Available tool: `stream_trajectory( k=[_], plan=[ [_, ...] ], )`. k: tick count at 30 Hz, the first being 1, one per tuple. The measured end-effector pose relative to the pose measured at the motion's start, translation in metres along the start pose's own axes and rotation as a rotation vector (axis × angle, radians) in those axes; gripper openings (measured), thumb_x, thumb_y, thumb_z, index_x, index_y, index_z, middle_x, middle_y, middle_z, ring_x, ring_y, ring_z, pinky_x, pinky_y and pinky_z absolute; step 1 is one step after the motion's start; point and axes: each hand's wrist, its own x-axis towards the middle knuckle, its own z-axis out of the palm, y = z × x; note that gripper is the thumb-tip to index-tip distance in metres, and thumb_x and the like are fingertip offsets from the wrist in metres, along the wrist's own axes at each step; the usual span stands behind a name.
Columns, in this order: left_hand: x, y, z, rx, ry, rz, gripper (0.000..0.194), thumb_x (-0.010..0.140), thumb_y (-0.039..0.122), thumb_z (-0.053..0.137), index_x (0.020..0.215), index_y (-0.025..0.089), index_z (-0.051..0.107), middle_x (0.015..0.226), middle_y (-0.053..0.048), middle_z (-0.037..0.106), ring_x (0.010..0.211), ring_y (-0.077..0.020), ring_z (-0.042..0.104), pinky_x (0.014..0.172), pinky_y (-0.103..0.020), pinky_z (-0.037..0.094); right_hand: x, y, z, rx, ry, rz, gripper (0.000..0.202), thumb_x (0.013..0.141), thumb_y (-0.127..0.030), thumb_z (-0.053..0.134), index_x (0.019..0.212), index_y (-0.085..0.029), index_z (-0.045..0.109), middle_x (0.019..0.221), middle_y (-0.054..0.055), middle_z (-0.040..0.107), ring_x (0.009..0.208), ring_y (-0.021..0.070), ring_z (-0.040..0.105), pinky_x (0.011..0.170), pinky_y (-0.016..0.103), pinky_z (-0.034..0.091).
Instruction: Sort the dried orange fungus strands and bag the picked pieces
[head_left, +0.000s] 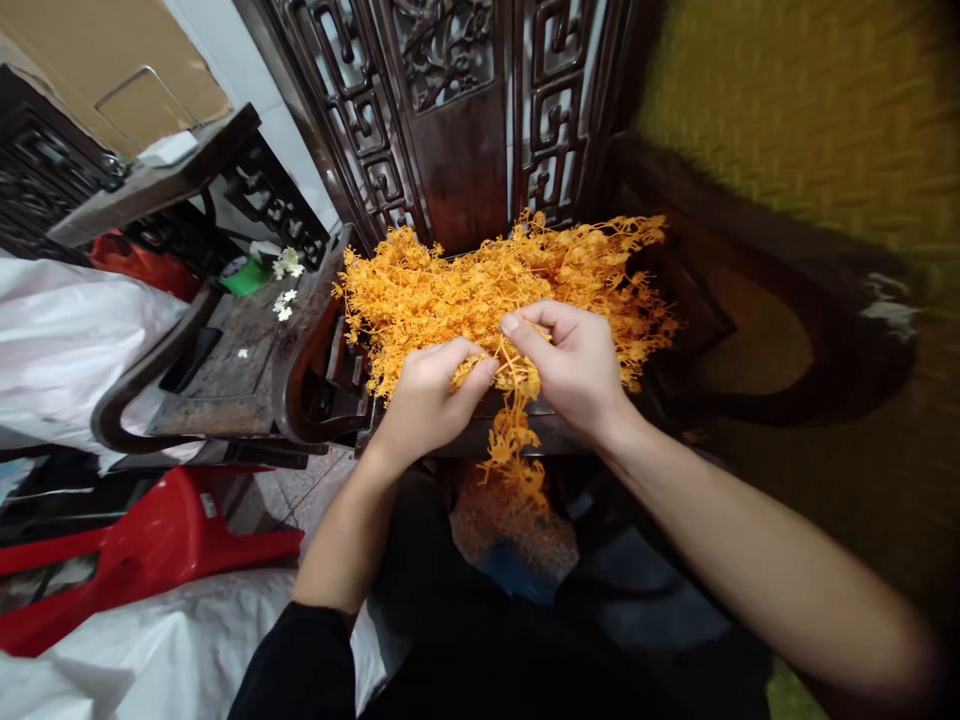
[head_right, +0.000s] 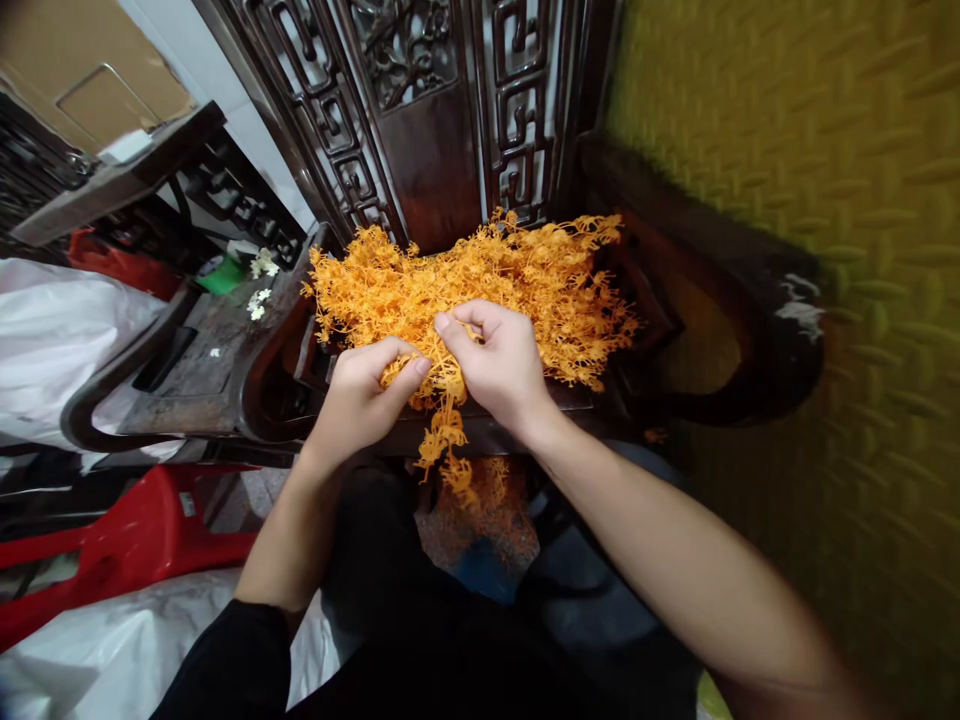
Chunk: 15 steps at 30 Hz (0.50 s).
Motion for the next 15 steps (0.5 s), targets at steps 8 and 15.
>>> stream_trajectory(
  k=[8, 15],
  plan=[
    [-0.004, 0.005, -0.002, -0.497, -0.097, -0.311, 0.022, 0.096, 0.033, 0.061, 0.081, 0.017, 0.064, 0.072, 0.0, 0.065, 0.057, -0.0079, 0.052, 0.054, -0.022, 0.04, 0.05, 0.024, -0.055, 0.296, 0.383, 0.135, 0.026, 0.081, -0.039, 0.078, 0.073, -0.021, 0.06, 0.057, -0.004, 0.044, 0.046, 0.0088, 0.035, 0.046, 0.029, 0.027],
    [0.006, -0.017, 0.012, -0.989, 0.144, -0.547, 0.018, 0.088, 0.028, 0.065, 0.081, 0.017, 0.052, 0.09, -0.004, 0.074, 0.039, 0.0003, 0.033, 0.039, -0.019, 0.023, 0.017, -0.007, -0.042, 0.427, -0.182, 0.21, 0.038, 0.072, -0.053, 0.086, 0.074, -0.023, 0.063, 0.053, -0.005, 0.045, 0.044, 0.0088, 0.035, 0.043, 0.027, 0.024]
  ],
)
